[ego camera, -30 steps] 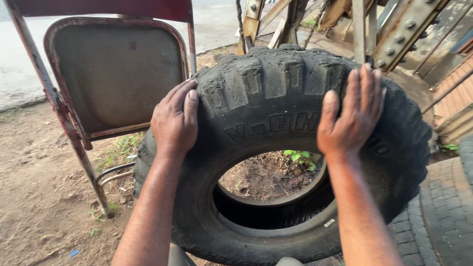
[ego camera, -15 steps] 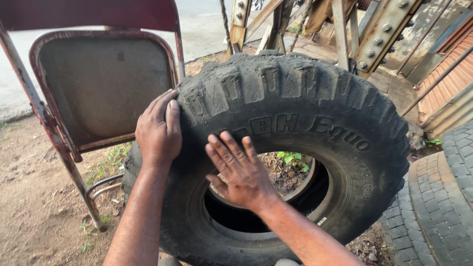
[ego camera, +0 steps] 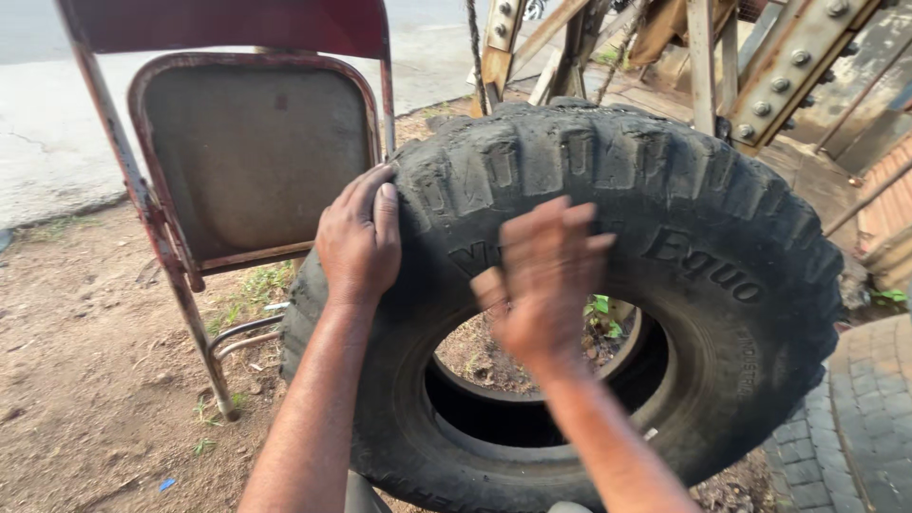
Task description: The person cleans the interior rim of a tire by applying a liquid with a small cup and wiping the surface. The person then stands and rotates the tire by hand.
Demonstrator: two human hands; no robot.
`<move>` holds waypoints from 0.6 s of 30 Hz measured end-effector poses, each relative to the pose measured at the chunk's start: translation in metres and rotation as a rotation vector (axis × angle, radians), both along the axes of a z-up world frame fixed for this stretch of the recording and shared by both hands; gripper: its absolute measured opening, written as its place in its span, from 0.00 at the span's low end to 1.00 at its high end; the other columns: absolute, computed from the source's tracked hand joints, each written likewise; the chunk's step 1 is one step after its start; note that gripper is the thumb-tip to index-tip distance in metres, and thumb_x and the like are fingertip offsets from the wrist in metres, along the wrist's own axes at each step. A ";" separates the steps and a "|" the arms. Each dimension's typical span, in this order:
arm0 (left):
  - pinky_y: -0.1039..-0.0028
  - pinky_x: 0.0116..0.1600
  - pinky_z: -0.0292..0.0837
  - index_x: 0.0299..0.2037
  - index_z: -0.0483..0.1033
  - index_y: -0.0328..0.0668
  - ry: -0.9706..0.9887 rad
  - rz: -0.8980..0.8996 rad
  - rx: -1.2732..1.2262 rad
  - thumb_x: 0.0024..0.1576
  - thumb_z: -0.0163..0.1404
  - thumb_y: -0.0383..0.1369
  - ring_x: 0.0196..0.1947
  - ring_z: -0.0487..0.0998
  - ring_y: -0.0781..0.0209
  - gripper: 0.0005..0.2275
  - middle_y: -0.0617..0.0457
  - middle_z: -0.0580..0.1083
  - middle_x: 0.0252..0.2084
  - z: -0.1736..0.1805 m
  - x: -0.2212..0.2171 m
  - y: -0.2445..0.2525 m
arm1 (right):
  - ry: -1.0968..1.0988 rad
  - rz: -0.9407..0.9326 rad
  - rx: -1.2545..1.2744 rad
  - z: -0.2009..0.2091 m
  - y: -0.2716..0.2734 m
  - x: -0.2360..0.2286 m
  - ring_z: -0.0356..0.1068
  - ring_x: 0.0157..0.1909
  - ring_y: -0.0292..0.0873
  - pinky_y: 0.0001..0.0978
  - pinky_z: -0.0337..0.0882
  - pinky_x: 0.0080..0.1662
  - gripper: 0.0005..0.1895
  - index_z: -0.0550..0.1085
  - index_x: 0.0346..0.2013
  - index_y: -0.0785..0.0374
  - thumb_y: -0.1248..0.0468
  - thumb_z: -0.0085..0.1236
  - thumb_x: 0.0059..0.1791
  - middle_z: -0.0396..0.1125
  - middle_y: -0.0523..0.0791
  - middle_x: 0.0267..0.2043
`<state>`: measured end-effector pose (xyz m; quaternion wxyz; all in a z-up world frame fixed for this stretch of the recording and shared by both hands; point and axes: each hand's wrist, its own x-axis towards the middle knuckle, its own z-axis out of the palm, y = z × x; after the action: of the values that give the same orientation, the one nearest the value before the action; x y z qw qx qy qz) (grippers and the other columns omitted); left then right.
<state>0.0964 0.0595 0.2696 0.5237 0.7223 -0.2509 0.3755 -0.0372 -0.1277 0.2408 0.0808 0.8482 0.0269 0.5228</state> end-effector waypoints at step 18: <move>0.65 0.65 0.70 0.57 0.79 0.37 0.075 -0.112 -0.078 0.70 0.46 0.34 0.59 0.78 0.50 0.13 0.43 0.78 0.56 -0.011 0.002 0.010 | -0.224 -0.330 0.400 -0.004 -0.115 -0.081 0.29 0.85 0.63 0.68 0.30 0.78 0.32 0.61 0.77 0.55 0.45 0.40 0.61 0.34 0.56 0.84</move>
<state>0.0985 0.0700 0.2586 0.5806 0.6998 -0.2565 0.3278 -0.1178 -0.2425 0.2372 -0.0018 0.7771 -0.2245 0.5880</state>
